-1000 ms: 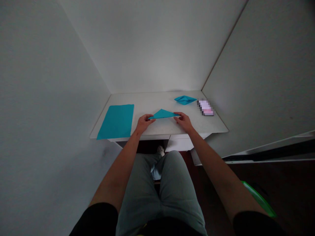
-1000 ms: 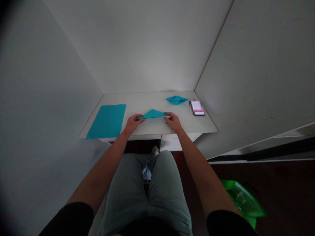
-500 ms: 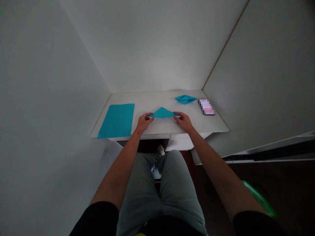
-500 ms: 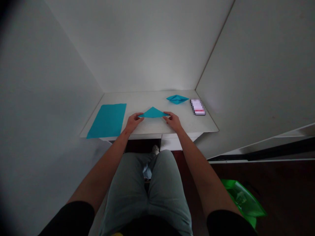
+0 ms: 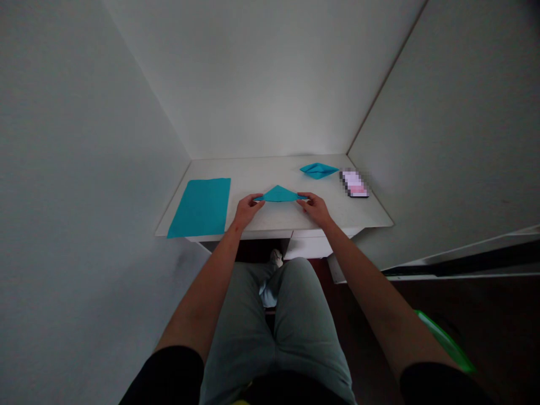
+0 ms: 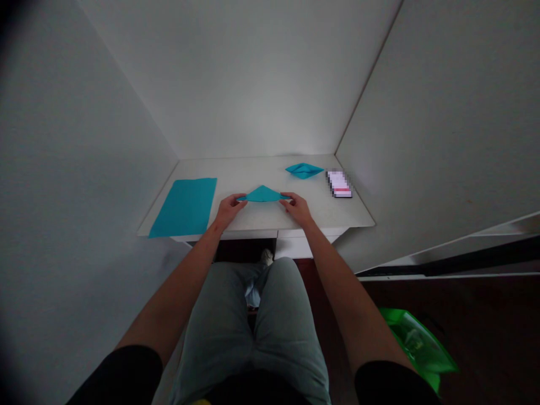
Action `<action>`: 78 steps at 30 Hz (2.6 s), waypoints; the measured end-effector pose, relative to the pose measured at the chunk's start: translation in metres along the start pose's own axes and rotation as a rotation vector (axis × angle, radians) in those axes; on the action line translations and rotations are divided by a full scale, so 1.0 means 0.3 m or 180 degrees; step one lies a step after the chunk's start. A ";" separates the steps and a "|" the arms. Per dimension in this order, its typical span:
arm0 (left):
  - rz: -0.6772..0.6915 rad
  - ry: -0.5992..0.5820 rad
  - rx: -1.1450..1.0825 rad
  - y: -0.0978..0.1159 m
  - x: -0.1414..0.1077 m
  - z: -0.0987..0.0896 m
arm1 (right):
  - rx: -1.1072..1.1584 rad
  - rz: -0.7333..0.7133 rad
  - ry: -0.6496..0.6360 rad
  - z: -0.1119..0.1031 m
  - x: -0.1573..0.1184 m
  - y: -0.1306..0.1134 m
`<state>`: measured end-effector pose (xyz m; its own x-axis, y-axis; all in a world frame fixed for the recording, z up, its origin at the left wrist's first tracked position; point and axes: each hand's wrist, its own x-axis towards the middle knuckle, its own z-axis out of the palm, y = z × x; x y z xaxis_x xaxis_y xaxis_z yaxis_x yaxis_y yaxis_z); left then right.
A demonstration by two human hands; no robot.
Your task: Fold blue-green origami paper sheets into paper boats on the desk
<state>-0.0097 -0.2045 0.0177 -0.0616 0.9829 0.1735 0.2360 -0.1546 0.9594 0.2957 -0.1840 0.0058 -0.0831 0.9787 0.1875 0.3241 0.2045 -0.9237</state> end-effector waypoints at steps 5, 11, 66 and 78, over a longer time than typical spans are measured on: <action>-0.0026 -0.0014 0.0040 -0.002 0.003 0.000 | 0.0044 0.0007 0.0039 0.003 0.003 0.000; -0.0051 -0.0036 0.0072 -0.004 0.002 -0.002 | 0.0223 0.0010 0.0042 0.005 -0.002 -0.016; 0.0580 -0.0524 0.1096 0.004 -0.029 0.042 | -0.1694 -0.0770 -0.0741 0.022 -0.041 -0.040; 0.0800 -0.0543 0.1737 0.009 -0.019 0.045 | -0.1530 -0.0690 -0.0741 0.030 -0.025 -0.037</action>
<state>0.0045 -0.2092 0.0162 0.2053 0.9322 0.2981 0.6874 -0.3542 0.6341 0.2841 -0.1936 0.0117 -0.3830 0.8955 0.2268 0.6640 0.4375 -0.6064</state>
